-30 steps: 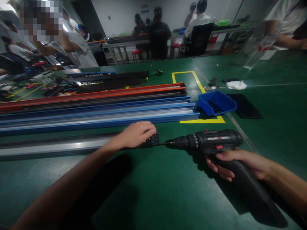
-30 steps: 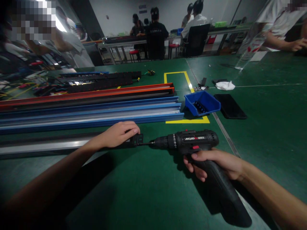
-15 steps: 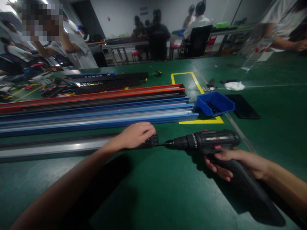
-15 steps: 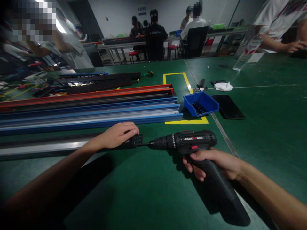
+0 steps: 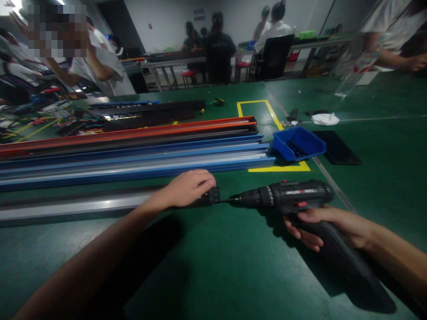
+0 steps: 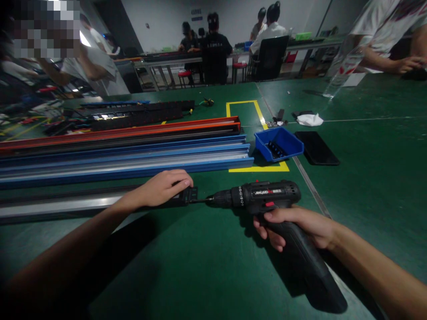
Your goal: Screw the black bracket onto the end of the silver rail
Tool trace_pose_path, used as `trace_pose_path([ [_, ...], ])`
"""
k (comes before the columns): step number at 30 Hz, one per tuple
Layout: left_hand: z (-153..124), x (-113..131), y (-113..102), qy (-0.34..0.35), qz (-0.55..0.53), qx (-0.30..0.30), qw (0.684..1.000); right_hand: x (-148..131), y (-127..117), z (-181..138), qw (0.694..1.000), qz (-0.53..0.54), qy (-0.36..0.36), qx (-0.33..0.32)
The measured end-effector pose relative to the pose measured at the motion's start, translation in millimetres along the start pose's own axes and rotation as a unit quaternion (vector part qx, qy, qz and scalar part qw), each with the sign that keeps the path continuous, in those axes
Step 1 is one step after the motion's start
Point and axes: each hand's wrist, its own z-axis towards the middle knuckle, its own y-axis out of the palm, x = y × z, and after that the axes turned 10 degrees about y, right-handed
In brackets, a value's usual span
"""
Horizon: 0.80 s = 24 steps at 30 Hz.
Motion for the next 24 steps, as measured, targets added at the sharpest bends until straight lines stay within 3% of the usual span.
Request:
trace_pose_path([
  [24, 0.8, 0.8, -1.0, -0.005, -0.008, -0.008, 1.0, 0.2, 5.4, -0.6, 0.999, -0.022, -0.024, 0.003],
])
